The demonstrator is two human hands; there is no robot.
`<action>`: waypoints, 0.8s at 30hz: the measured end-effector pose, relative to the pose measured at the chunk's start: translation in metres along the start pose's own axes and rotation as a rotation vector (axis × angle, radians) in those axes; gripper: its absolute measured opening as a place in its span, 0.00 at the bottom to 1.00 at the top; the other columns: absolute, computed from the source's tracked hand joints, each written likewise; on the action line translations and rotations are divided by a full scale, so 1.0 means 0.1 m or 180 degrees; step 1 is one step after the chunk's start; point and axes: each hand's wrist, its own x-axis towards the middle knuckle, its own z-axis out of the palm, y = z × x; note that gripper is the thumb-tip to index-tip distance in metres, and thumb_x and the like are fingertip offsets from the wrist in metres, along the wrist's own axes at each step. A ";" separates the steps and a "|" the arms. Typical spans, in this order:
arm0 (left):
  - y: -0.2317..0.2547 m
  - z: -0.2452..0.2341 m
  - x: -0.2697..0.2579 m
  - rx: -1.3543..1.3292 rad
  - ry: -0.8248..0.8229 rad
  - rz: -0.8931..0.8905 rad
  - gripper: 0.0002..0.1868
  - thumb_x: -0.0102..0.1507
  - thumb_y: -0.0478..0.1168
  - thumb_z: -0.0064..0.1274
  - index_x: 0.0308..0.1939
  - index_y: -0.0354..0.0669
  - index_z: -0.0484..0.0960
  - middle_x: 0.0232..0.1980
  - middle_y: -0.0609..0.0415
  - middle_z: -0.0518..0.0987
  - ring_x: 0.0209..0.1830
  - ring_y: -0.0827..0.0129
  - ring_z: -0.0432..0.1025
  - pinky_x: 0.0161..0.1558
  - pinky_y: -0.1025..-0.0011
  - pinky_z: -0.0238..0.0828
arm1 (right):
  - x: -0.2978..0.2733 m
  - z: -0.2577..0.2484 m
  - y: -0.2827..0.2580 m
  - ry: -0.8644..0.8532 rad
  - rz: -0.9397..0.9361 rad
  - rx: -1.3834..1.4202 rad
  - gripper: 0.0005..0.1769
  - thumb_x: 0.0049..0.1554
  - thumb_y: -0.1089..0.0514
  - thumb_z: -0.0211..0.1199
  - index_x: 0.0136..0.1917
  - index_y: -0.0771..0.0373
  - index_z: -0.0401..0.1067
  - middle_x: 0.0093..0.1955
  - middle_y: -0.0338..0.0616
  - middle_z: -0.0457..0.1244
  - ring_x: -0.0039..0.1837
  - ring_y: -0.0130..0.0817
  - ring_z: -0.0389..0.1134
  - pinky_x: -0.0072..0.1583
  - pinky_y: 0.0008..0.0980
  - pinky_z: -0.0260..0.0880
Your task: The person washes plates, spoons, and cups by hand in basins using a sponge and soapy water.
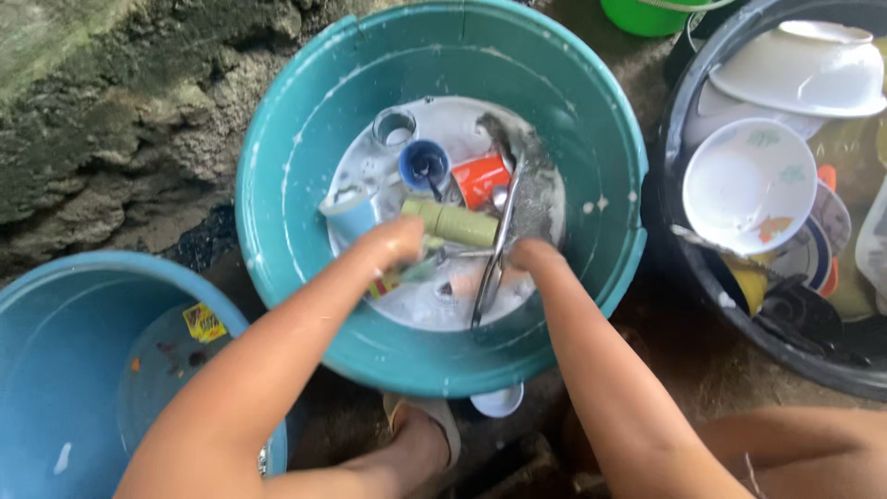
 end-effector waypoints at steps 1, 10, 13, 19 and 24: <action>-0.09 0.25 -0.05 0.0393 -0.0191 -0.0553 0.14 0.58 0.39 0.59 0.47 0.39 0.85 0.51 0.39 0.84 0.49 0.55 0.81 0.46 0.61 0.78 | -0.05 0.03 -0.17 -0.0001 -0.0019 -0.0002 0.13 0.52 0.58 0.62 0.47 0.62 0.84 0.50 0.53 0.70 0.50 0.47 0.71 0.52 0.47 0.72; 0.66 1.16 -0.36 0.0708 0.0526 0.0170 0.15 0.65 0.38 0.48 0.53 0.46 0.85 0.54 0.41 0.83 0.54 0.51 0.79 0.51 0.55 0.77 | -0.59 0.04 -0.82 -0.1430 0.0348 0.1881 0.17 0.56 0.47 0.62 0.50 0.60 0.80 0.47 0.48 0.73 0.44 0.40 0.73 0.45 0.42 0.74; 0.78 0.55 -0.72 0.1456 0.0636 0.0169 0.16 0.60 0.40 0.51 0.49 0.39 0.84 0.54 0.39 0.79 0.51 0.48 0.78 0.47 0.55 0.78 | -0.53 -0.13 -0.68 0.0241 -0.0304 0.0970 0.17 0.56 0.48 0.63 0.47 0.65 0.80 0.44 0.54 0.72 0.42 0.45 0.73 0.45 0.45 0.73; 0.56 -0.35 -1.10 -0.0677 0.0785 0.0823 0.13 0.62 0.41 0.49 0.41 0.37 0.86 0.42 0.35 0.83 0.43 0.45 0.79 0.48 0.54 0.76 | -0.98 -0.54 -0.80 0.0087 0.0364 0.2334 0.20 0.59 0.50 0.62 0.47 0.73 0.79 0.43 0.58 0.74 0.37 0.42 0.75 0.40 0.41 0.75; 0.70 -0.31 -1.16 -0.1618 0.0787 0.0563 0.14 0.59 0.37 0.45 0.40 0.40 0.86 0.37 0.36 0.85 0.37 0.45 0.83 0.43 0.54 0.79 | -1.23 -0.71 -0.76 -0.0139 0.0411 0.2779 0.19 0.58 0.51 0.63 0.59 0.62 0.72 0.45 0.47 0.72 0.38 0.39 0.74 0.40 0.37 0.75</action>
